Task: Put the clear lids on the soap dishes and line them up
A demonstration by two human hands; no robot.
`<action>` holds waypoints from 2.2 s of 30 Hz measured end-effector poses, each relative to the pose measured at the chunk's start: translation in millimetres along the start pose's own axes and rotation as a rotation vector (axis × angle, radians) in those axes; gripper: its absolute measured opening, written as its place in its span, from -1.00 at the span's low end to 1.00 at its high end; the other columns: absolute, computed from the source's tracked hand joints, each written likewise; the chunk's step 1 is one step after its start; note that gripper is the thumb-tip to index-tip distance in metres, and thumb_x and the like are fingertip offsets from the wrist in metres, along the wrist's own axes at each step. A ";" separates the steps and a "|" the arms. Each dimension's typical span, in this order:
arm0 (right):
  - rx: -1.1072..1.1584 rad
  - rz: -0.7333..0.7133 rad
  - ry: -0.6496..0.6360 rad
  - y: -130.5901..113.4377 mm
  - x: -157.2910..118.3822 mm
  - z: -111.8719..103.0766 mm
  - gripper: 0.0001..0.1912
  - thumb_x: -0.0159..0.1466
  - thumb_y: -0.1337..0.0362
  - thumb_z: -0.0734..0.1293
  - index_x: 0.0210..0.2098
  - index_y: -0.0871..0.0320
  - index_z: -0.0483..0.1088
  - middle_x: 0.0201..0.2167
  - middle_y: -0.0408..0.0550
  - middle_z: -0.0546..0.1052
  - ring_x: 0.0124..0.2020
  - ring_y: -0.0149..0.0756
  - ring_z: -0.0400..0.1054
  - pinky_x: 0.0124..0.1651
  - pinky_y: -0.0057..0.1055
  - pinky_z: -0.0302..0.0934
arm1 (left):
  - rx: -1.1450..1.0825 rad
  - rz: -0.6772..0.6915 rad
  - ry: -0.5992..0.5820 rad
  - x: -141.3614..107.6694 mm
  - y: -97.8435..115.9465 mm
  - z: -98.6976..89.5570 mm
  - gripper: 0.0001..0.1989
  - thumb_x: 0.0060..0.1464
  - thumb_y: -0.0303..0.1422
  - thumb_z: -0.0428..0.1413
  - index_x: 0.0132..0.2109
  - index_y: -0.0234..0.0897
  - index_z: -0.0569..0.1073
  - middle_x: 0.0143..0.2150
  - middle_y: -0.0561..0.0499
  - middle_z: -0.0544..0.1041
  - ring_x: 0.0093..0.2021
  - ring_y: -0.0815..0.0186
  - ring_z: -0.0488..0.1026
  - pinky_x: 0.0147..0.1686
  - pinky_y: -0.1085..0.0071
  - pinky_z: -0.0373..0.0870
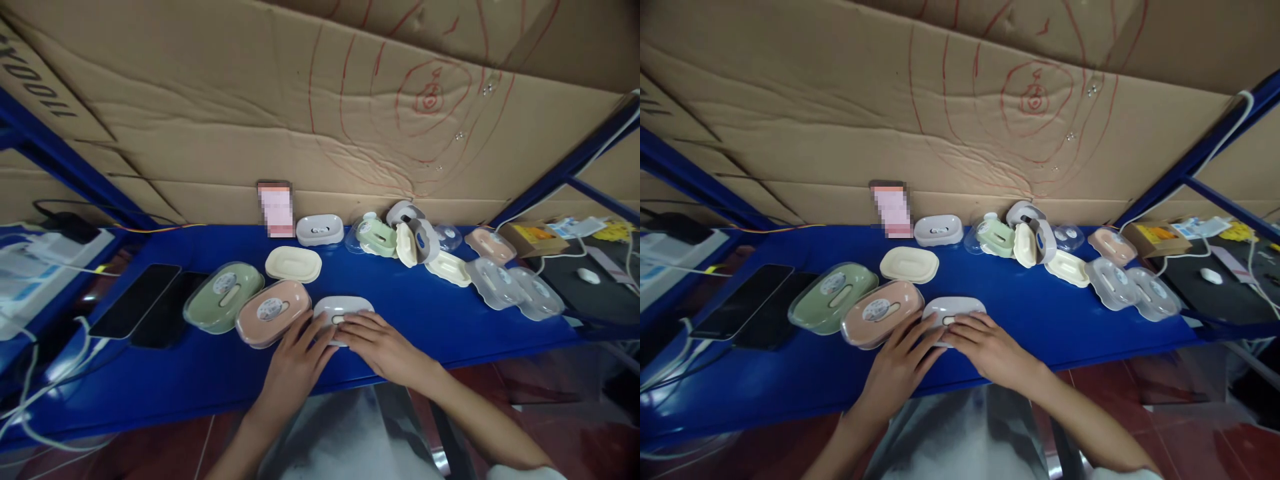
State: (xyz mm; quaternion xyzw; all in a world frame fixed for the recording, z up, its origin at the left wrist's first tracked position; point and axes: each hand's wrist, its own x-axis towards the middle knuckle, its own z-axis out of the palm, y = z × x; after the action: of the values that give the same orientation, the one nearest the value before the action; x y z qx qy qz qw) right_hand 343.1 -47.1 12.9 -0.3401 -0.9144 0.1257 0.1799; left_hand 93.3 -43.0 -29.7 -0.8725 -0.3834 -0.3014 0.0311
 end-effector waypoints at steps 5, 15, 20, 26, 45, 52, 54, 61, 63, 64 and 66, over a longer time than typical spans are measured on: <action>0.157 -0.038 0.098 52.0 63.5 -12.3 -0.64 0.60 0.26 0.16 0.25 0.03 0.48 0.19 -0.03 0.62 0.28 -0.25 0.46 0.35 -0.16 0.30 | -0.031 -0.011 0.019 5.0 2.5 -5.2 -0.76 0.33 -0.35 0.24 0.11 -0.21 0.57 0.17 -0.13 0.62 0.21 -0.08 0.52 0.18 -0.07 0.56; -0.116 0.012 0.081 109.8 117.7 2.1 -0.73 0.54 0.13 0.31 -0.02 0.11 0.61 0.01 0.08 0.65 0.14 -0.10 0.46 0.31 -0.06 0.18 | -0.187 0.018 -0.022 5.5 8.3 -8.3 -0.78 0.28 -0.43 0.15 0.06 -0.27 0.52 0.15 -0.16 0.60 0.34 -0.01 0.45 0.27 0.05 0.53; -0.229 0.148 0.185 129.0 117.9 -13.1 -0.54 0.53 0.40 0.15 0.35 0.16 0.40 0.42 0.21 0.36 0.45 0.01 0.16 0.45 0.09 -0.01 | -0.161 0.027 -0.024 8.2 5.5 -5.8 -0.79 0.37 -0.36 0.16 0.09 -0.28 0.52 0.16 -0.18 0.60 0.31 -0.03 0.48 0.23 -0.01 0.57; -0.228 0.173 0.181 144.3 156.0 -24.7 -0.66 0.47 0.29 0.36 0.20 0.14 0.54 0.09 0.15 0.63 0.22 0.04 0.41 0.43 0.15 0.04 | -0.170 0.032 -0.028 8.6 4.0 -7.9 -0.79 0.39 -0.34 0.16 0.11 -0.25 0.51 0.16 -0.17 0.60 0.32 -0.01 0.48 0.24 0.00 0.58; -0.170 0.221 0.363 28.5 -38.7 -16.5 -0.66 0.55 0.29 0.25 0.27 0.03 0.44 0.08 0.06 0.65 0.14 -0.06 0.54 0.19 -0.01 0.42 | -0.192 -0.097 -0.027 4.5 2.3 -4.6 -0.41 0.39 -0.26 0.20 0.46 -0.17 0.24 0.48 -0.26 0.32 0.47 -0.05 0.32 0.33 -0.03 0.47; -0.298 0.266 0.199 65.8 -14.5 -47.5 -0.70 0.57 0.17 0.23 0.15 0.07 0.53 0.11 0.07 0.64 0.17 -0.02 0.50 0.28 0.05 0.26 | -0.238 0.068 -0.100 6.6 3.7 -10.4 -0.79 0.34 -0.31 0.24 0.08 -0.19 0.53 0.23 -0.12 0.57 0.38 -0.01 0.39 0.27 -0.02 0.50; -0.329 0.299 0.251 82.7 4.4 -54.7 -0.62 0.58 0.19 0.19 0.27 0.06 0.47 0.25 0.12 0.56 0.30 0.04 0.40 0.34 0.08 0.23 | -0.250 0.067 -0.089 6.4 4.5 -11.0 -0.81 0.34 -0.32 0.24 0.06 -0.18 0.54 0.22 -0.12 0.56 0.37 0.00 0.40 0.26 0.01 0.51; -0.427 0.387 0.111 143.5 91.7 -57.9 -0.28 0.32 0.18 0.56 0.41 0.11 0.37 0.51 0.29 0.23 0.50 0.47 0.09 0.43 0.44 0.03 | -0.244 0.081 -0.064 5.9 3.4 -10.2 -0.78 0.33 -0.32 0.25 0.08 -0.19 0.53 0.26 -0.16 0.53 0.36 -0.02 0.40 0.26 -0.05 0.50; -0.409 0.390 0.074 145.0 100.8 -62.9 -0.38 0.31 0.24 0.56 0.33 0.15 0.46 0.44 0.31 0.34 0.49 0.47 0.12 0.42 0.41 0.10 | -0.244 0.081 -0.061 5.7 3.3 -10.5 -0.79 0.33 -0.32 0.25 0.08 -0.18 0.53 0.26 -0.16 0.53 0.36 -0.03 0.42 0.26 -0.05 0.52; -0.398 0.379 0.077 141.5 99.3 -66.8 -0.44 0.35 0.24 0.53 0.31 0.17 0.48 0.42 0.30 0.37 0.49 0.43 0.12 0.43 0.37 0.14 | -0.252 0.078 -0.064 5.3 3.4 -10.7 -0.79 0.33 -0.32 0.26 0.08 -0.17 0.53 0.26 -0.16 0.53 0.36 -0.02 0.42 0.26 -0.04 0.52; -0.320 0.319 0.125 125.8 82.6 -74.1 -0.49 0.45 0.21 0.42 0.36 0.13 0.43 0.41 0.22 0.40 0.51 0.26 0.14 0.47 0.25 0.17 | -0.284 0.056 -0.080 3.7 3.3 -10.9 -0.73 0.33 -0.33 0.26 0.13 -0.16 0.51 0.30 -0.18 0.50 0.37 -0.02 0.42 0.29 -0.03 0.51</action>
State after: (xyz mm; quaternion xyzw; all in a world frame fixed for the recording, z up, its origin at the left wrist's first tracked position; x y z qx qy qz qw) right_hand 388.2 108.7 55.7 -0.5117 -0.8445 -0.0151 0.1577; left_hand 92.0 -46.1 -18.1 -0.8898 -0.3134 -0.3164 -0.0994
